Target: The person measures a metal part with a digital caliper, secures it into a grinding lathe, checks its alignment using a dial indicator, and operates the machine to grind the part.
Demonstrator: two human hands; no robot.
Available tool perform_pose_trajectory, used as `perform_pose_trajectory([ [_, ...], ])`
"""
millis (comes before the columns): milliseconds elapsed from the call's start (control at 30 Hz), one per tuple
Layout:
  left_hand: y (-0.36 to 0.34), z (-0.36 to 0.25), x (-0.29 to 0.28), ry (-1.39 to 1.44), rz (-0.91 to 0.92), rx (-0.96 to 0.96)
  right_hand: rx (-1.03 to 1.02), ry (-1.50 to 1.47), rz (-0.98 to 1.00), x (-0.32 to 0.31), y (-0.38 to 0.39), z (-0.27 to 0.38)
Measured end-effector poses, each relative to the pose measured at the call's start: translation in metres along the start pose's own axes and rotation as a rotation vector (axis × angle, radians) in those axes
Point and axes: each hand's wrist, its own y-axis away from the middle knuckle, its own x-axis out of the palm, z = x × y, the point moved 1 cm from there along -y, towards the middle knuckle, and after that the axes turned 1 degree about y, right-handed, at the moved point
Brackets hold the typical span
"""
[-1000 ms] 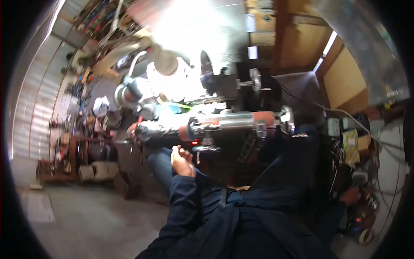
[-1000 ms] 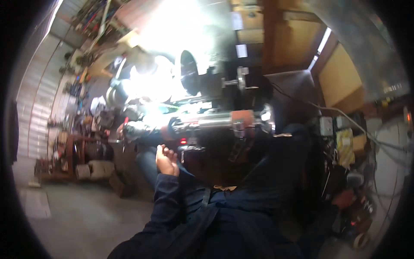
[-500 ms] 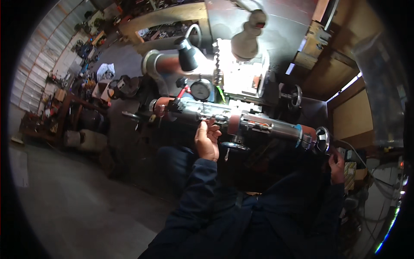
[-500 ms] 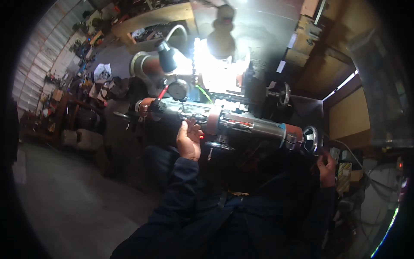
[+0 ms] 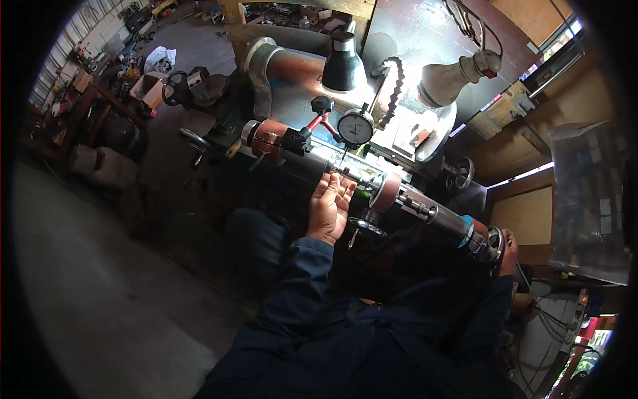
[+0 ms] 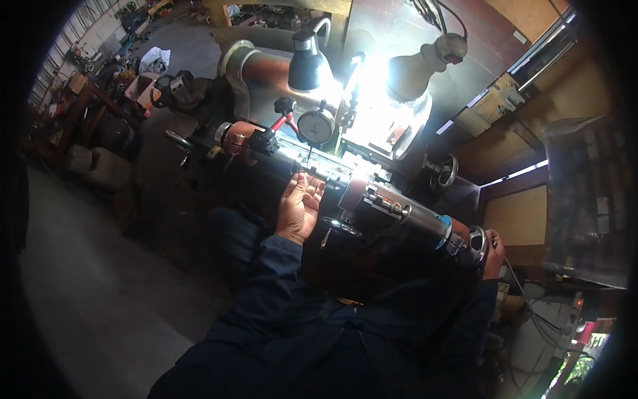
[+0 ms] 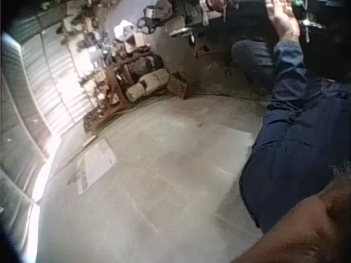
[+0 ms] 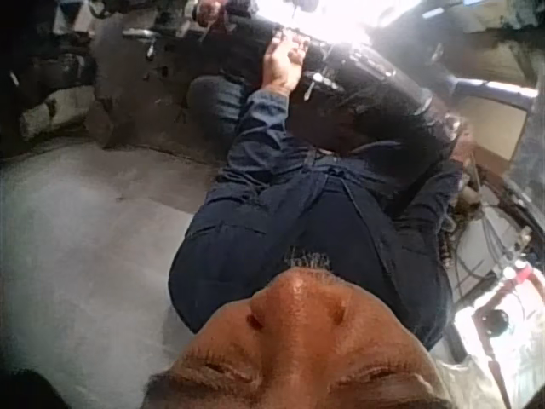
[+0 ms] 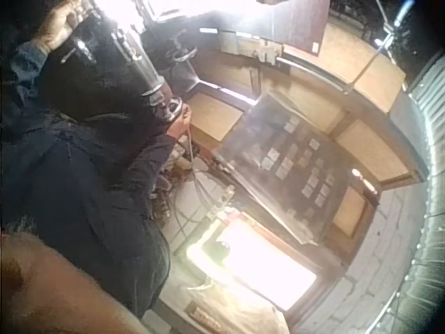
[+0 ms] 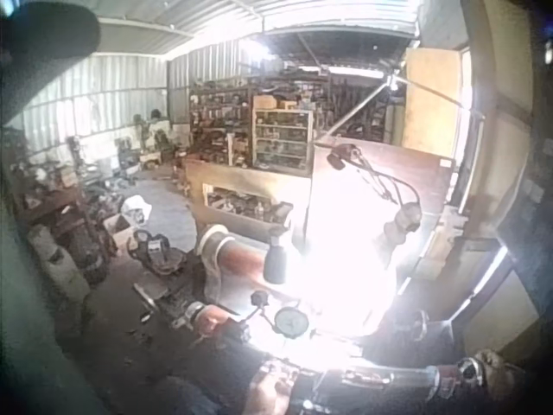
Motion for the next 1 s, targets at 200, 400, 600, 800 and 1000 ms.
perform_pose_trajectory([
  [200,-0.003,0.009,-0.001,0.04,0.044,0.008,0.143,-0.17,0.212,0.009,0.0,-0.032],
  [400,-0.007,0.015,-0.012,0.079,0.076,0.026,0.268,0.012,0.135,0.025,0.034,-0.017],
  [600,-0.005,0.011,-0.004,0.043,0.094,0.035,0.423,0.055,0.17,0.005,0.072,0.0],
  [800,0.004,0.003,0.01,0.033,-0.026,0.004,0.305,-0.03,0.15,-0.014,0.082,0.034],
  [1000,0.0,0.007,0.001,0.07,0.089,0.032,0.191,-0.017,0.081,-0.004,0.05,0.058],
])
